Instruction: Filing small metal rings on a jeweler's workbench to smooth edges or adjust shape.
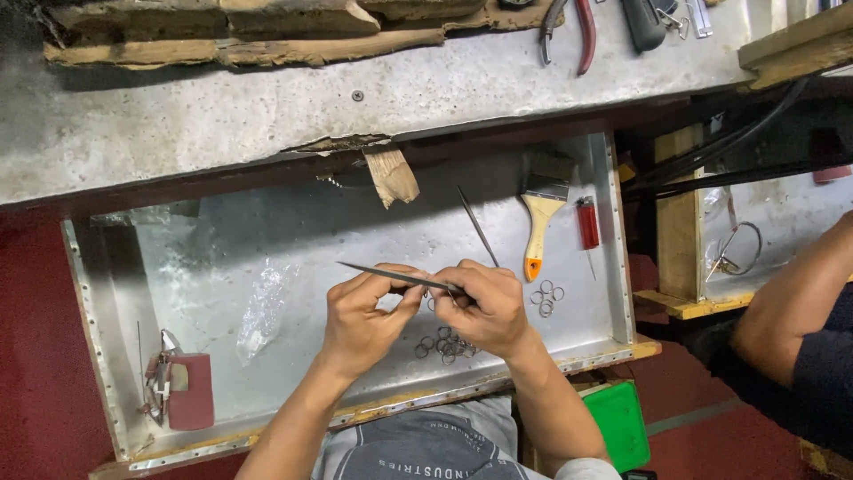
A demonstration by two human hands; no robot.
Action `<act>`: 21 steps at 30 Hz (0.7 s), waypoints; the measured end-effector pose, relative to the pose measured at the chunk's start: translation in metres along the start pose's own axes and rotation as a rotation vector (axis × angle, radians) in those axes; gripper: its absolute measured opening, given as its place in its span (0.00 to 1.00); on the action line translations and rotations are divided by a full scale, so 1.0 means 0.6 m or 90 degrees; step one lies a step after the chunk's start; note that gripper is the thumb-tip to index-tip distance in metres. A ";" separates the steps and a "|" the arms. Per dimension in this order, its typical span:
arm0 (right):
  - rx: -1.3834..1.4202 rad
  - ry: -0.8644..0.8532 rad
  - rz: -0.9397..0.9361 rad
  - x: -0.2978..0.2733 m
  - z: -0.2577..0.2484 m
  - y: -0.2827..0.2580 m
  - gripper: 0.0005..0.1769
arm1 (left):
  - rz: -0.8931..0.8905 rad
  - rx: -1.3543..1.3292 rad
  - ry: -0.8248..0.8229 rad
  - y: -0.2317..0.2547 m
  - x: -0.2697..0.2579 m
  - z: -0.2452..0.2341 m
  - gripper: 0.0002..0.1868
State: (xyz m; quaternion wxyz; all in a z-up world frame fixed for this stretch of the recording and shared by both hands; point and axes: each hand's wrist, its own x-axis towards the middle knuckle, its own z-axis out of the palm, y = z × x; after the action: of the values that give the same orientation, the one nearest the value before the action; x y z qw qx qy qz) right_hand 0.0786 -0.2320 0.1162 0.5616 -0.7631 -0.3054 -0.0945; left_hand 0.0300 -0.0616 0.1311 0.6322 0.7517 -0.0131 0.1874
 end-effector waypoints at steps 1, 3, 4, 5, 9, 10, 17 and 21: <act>0.000 0.000 0.001 0.003 0.000 0.003 0.04 | -0.001 0.000 -0.001 -0.003 -0.001 0.000 0.05; -0.067 -0.039 -0.086 0.010 0.000 0.010 0.05 | -0.001 0.017 -0.032 -0.010 -0.003 0.000 0.07; -0.068 -0.038 -0.086 0.008 0.002 0.013 0.05 | -0.001 0.017 -0.033 -0.009 -0.002 0.000 0.07; -0.074 -0.040 -0.101 0.006 0.004 0.017 0.03 | -0.015 -0.007 -0.037 -0.008 -0.002 0.000 0.07; -0.055 -0.020 -0.096 -0.020 0.016 0.047 0.03 | -0.045 -0.098 -0.055 -0.012 0.004 -0.002 0.07; -0.054 -0.021 -0.097 -0.025 0.019 0.051 0.03 | -0.045 -0.097 -0.053 -0.023 0.002 0.000 0.07; -0.080 0.073 0.045 -0.028 0.015 0.037 0.03 | -0.165 -0.117 0.058 -0.077 0.028 0.007 0.04; -0.104 0.081 0.057 -0.036 0.010 0.029 0.04 | -0.210 -0.193 0.101 -0.094 0.050 0.005 0.04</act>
State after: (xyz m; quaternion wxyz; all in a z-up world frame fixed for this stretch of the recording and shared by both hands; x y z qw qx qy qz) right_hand 0.0703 -0.2376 0.0901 0.5198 -0.8116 -0.2256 -0.1421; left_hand 0.0733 -0.0464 0.0865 0.7589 0.6232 0.1313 0.1360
